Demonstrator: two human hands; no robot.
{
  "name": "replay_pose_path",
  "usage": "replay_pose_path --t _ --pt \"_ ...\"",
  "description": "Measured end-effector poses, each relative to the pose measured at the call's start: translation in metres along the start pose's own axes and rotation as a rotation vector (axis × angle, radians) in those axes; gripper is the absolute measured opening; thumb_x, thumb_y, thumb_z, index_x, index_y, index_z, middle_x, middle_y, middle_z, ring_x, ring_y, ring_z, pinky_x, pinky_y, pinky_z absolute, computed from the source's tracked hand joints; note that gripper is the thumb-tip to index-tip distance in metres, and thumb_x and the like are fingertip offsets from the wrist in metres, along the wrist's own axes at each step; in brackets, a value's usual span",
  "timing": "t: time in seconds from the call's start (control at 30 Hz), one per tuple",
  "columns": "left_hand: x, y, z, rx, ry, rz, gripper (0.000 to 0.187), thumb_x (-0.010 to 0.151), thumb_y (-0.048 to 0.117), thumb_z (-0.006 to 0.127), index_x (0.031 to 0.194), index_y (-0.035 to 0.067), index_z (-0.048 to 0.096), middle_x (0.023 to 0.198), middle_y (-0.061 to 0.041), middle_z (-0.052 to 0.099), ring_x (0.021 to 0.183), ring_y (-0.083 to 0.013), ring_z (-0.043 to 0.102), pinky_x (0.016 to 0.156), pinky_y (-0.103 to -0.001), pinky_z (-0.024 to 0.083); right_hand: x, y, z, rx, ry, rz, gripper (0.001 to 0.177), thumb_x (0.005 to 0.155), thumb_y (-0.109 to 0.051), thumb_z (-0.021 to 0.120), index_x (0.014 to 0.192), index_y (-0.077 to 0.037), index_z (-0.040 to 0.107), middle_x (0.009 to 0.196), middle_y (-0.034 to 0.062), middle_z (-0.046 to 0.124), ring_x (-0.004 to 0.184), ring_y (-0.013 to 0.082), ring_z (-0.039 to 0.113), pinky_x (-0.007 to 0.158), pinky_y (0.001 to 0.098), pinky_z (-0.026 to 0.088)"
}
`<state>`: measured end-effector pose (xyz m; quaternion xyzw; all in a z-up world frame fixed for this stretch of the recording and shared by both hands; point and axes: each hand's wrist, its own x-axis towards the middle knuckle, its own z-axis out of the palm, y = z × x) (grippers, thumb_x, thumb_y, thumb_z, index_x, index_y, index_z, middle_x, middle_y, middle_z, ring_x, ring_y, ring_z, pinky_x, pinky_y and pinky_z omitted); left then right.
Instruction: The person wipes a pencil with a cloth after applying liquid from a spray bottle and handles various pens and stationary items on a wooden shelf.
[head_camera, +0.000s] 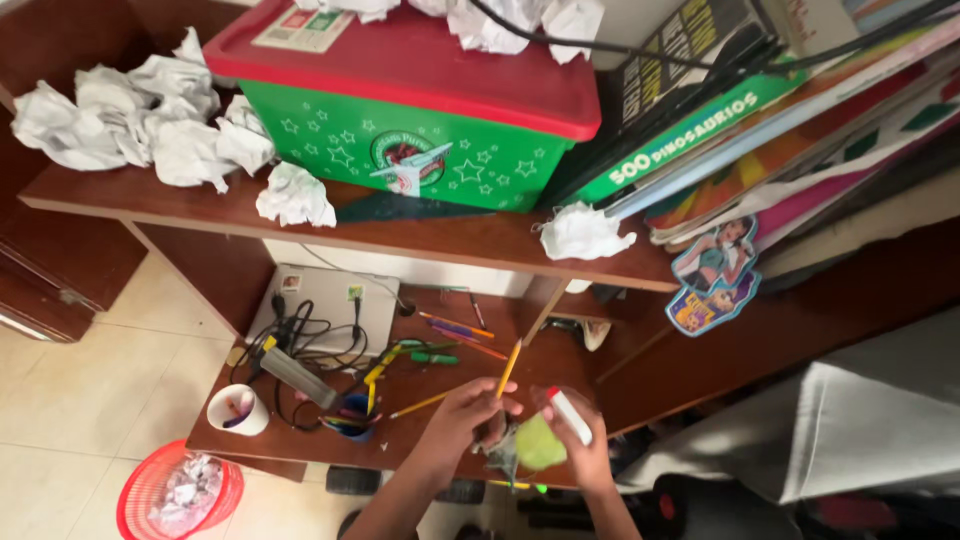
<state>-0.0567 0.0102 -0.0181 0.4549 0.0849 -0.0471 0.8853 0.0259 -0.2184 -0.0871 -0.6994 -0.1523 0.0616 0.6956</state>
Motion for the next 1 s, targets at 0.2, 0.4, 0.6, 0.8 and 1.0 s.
replay_pose_path --t 0.2,0.4,0.6,0.8,1.0 --pt "0.01 0.004 0.004 0.199 0.041 0.198 0.027 0.094 0.012 0.062 0.118 0.002 0.068 0.095 -0.004 0.071 0.079 -0.0102 0.064 0.069 -0.025 0.05 0.004 -0.091 0.026 0.034 -0.184 0.02 0.018 0.083 -0.015 0.073 0.086 0.002 0.078 0.083 0.01 0.072 0.065 0.0146 0.059 0.055 0.0289 0.043" --pt "0.002 0.029 0.031 0.363 0.056 0.247 0.03 0.091 0.008 0.064 0.12 0.001 0.07 0.102 -0.002 0.074 0.087 -0.0085 0.064 0.074 -0.025 0.051 0.0 -0.158 0.033 -0.023 -0.183 -0.175 0.014 0.086 -0.01 0.07 0.086 0.004 0.073 0.081 0.0098 0.071 0.072 0.0191 0.063 0.064 0.0316 0.048" --pt "0.005 0.03 0.044 0.307 0.035 0.188 0.033 0.09 0.007 0.067 0.123 0.0 0.069 0.104 -0.004 0.076 0.087 -0.009 0.063 0.076 -0.025 0.052 -0.001 -0.162 0.02 -0.097 -0.13 -0.238 0.015 0.086 -0.009 0.07 0.09 0.004 0.074 0.085 0.0108 0.075 0.08 0.0213 0.072 0.072 0.0319 0.055" --pt "0.011 0.039 0.048 0.378 0.05 0.181 0.035 0.089 0.007 0.067 0.123 0.0 0.072 0.104 -0.004 0.076 0.085 -0.0077 0.062 0.075 -0.024 0.05 0.002 -0.157 0.019 -0.01 -0.138 -0.288 0.015 0.087 -0.011 0.069 0.09 0.004 0.071 0.09 0.0123 0.076 0.083 0.022 0.072 0.073 0.0325 0.056" --pt "0.019 0.033 0.05 0.348 0.104 0.179 0.03 0.092 0.009 0.068 0.12 -0.001 0.073 0.1 -0.007 0.074 0.082 -0.0108 0.06 0.073 -0.027 0.049 0.006 -0.161 0.021 -0.118 -0.138 -0.257 0.015 0.086 -0.011 0.07 0.087 0.003 0.074 0.081 0.0102 0.073 0.075 0.0202 0.069 0.068 0.032 0.053"
